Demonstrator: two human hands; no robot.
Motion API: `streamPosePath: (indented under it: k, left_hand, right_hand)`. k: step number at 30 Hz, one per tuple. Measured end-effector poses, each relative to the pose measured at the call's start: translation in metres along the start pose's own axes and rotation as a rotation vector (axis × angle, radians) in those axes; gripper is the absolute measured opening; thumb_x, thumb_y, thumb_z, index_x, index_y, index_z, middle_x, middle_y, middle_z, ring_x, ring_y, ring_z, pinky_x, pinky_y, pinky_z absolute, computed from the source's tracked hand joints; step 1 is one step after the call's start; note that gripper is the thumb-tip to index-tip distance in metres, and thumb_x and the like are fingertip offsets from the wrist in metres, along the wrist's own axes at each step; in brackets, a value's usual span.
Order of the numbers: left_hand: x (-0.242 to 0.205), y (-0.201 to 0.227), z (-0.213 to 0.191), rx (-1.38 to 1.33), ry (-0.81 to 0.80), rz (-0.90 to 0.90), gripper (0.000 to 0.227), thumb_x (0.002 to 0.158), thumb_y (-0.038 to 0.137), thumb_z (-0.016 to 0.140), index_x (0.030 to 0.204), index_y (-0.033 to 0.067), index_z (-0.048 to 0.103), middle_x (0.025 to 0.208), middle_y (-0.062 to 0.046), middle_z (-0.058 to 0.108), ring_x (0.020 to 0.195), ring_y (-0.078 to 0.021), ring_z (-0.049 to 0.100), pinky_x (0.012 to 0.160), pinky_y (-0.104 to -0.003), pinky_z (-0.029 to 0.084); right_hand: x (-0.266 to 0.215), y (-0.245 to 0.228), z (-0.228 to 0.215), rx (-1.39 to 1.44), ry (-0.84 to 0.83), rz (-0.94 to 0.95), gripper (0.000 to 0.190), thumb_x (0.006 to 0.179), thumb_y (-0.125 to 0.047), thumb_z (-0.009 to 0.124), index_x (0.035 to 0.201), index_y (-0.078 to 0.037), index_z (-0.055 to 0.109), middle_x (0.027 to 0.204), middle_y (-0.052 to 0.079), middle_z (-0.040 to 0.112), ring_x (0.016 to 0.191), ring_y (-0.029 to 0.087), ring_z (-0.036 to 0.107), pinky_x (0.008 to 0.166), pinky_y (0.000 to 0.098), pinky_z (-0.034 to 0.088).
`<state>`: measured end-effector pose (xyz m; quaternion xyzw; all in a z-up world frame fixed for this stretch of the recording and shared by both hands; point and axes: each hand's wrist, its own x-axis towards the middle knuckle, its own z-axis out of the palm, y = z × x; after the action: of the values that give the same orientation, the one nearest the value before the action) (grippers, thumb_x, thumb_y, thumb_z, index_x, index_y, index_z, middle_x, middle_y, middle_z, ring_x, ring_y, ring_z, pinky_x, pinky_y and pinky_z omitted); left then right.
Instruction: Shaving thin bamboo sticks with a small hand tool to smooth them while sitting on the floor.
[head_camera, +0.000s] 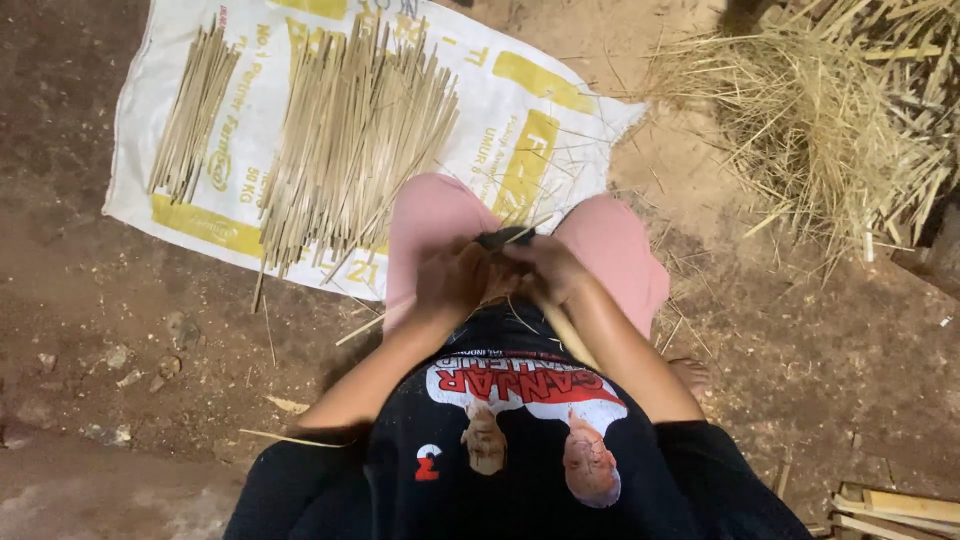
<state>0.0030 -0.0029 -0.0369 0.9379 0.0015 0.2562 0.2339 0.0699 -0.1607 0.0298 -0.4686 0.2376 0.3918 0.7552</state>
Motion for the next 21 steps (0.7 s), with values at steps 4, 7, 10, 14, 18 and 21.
streamPosePath:
  k: [4,7,10,14,18,21]
  left_hand:
    - [-0.016,-0.021,0.027,0.009,-0.025,-0.007,0.019,0.085,0.037,0.067,0.072,0.0241,0.063,0.071,-0.004,0.062,0.054,-0.0338,0.067,0.053,-0.041,0.053]
    - [-0.008,-0.015,0.008,-0.078,-0.117,0.006,0.019,0.083,0.031,0.066,0.07,0.0202,0.059,0.068,-0.006,0.06,0.055,-0.038,0.064,0.053,-0.043,0.05]
    - [0.002,-0.01,0.001,-0.117,-0.197,-0.017,0.02,0.088,0.034,0.065,0.077,0.0183,0.06,0.073,-0.006,0.06,0.055,-0.0402,0.064,0.054,-0.047,0.05]
    - [0.008,-0.023,0.006,0.041,-0.206,-0.008,0.018,0.08,0.031,0.066,0.068,0.0216,0.056,0.067,0.001,0.055,0.051,-0.0294,0.063,0.046,-0.039,0.047]
    - [0.02,-0.056,0.021,0.078,0.302,0.114,0.022,0.083,0.021,0.06,0.066,0.0225,0.046,0.063,0.006,0.039,0.05,-0.018,0.048,0.053,-0.026,0.044]
    - [0.056,-0.042,-0.031,-0.083,0.458,0.084,0.021,0.093,0.039,0.073,0.078,0.0247,0.069,0.084,0.013,0.062,0.068,-0.011,0.061,0.065,-0.02,0.051]
  right_hand:
    - [0.073,-0.012,-0.115,0.065,-0.027,-0.209,0.025,0.089,0.002,0.076,0.074,-0.003,0.057,0.057,0.005,0.049,0.047,0.021,0.058,0.041,0.0325,0.049]
    - [0.074,-0.014,-0.137,0.072,-0.017,-0.267,0.021,0.09,-0.003,0.077,0.081,0.0,0.059,0.049,0.01,0.047,0.045,0.026,0.057,0.043,0.0371,0.051]
    - [0.068,-0.024,-0.149,0.057,-0.049,-0.295,0.008,0.09,0.0,0.074,0.088,0.002,0.066,0.066,0.019,0.064,0.044,0.029,0.064,0.039,0.0392,0.051]
    - [0.029,-0.064,-0.182,0.108,0.042,-0.336,0.012,0.096,-0.015,0.073,0.091,-0.004,0.069,0.084,0.007,0.071,0.05,0.008,0.054,0.044,0.0219,0.046]
    - [-0.006,-0.082,-0.211,0.378,-0.16,-0.411,0.013,0.101,-0.015,0.063,0.108,-0.004,0.065,0.134,0.016,0.07,0.057,-0.001,0.06,0.052,0.0097,0.046]
    - [-0.013,-0.083,-0.168,0.288,-0.302,-0.288,0.057,0.098,-0.065,0.056,0.113,-0.01,0.065,0.064,-0.009,0.052,0.048,0.001,0.043,0.053,0.0221,0.049]
